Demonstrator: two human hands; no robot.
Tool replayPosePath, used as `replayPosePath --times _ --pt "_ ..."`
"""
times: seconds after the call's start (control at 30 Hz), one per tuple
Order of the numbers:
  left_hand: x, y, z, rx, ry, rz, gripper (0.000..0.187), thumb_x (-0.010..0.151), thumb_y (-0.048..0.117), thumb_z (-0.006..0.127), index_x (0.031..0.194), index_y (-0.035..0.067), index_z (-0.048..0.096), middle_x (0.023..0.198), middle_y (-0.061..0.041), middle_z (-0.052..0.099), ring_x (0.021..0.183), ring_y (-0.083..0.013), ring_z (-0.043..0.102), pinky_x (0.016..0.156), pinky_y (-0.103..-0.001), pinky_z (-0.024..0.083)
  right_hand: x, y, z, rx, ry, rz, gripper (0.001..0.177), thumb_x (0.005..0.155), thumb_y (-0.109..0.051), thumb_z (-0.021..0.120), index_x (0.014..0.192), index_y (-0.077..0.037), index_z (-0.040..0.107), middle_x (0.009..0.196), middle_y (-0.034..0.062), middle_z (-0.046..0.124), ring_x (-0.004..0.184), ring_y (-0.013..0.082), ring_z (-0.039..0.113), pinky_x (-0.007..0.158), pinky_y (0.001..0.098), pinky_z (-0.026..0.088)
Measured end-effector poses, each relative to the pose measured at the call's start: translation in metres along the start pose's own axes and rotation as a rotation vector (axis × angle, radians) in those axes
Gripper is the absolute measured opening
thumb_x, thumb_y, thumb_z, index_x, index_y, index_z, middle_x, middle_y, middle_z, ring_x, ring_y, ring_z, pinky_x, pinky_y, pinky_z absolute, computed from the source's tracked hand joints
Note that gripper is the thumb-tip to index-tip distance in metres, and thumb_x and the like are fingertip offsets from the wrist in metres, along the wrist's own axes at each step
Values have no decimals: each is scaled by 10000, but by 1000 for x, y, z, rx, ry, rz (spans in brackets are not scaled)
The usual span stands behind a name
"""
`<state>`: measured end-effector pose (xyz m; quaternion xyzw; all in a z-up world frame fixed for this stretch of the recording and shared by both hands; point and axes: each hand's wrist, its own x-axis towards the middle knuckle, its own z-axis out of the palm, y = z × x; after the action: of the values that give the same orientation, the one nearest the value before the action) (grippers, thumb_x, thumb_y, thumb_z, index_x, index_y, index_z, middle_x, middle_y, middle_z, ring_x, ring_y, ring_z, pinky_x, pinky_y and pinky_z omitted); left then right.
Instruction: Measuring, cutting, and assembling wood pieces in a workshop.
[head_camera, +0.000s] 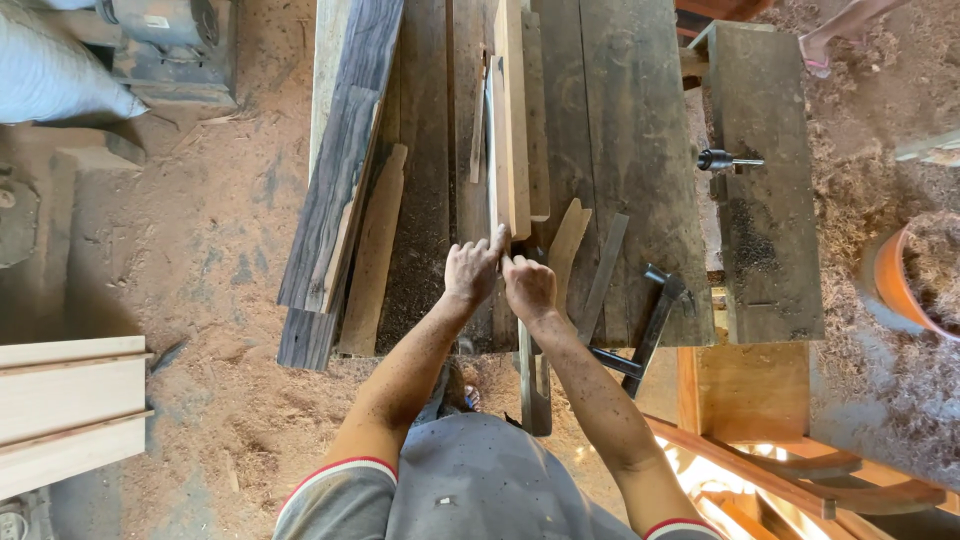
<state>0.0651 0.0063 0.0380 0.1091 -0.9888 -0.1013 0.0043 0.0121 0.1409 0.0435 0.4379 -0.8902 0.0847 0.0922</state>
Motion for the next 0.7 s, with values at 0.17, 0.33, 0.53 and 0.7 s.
replayPosePath --times 0.17,0.33,0.53,0.7 --pt "10 -5 12 4 -70 14 731 1003 147 546 1648 182 204 884 -47 744 694 -198 714 676 -376 543 6 0 -5 -2 -5 10 212 875 -57 677 1064 -95 765 821 97 727 760 261 741 656 395 605" --pt "14 -5 5 -6 -105 -9 753 1033 207 552 1666 185 144 811 -34 746 638 -193 704 654 -377 539 13 -1 -6 -19 -22 27 352 874 -59 677 1214 -117 749 760 104 715 675 270 735 597 400 599" --pt "21 -8 -3 17 -138 -10 887 991 337 670 1675 204 121 732 1 718 579 -159 645 617 -350 507 19 5 5 -32 -75 42 312 894 -79 687 1194 -131 752 800 103 731 696 267 745 615 395 609" --pt "29 -12 3 -5 -100 -8 944 948 397 712 1661 211 122 725 6 699 560 -154 619 599 -346 494 25 7 9 -6 -61 48 329 884 -82 694 1204 -128 752 813 116 746 685 275 749 609 399 613"
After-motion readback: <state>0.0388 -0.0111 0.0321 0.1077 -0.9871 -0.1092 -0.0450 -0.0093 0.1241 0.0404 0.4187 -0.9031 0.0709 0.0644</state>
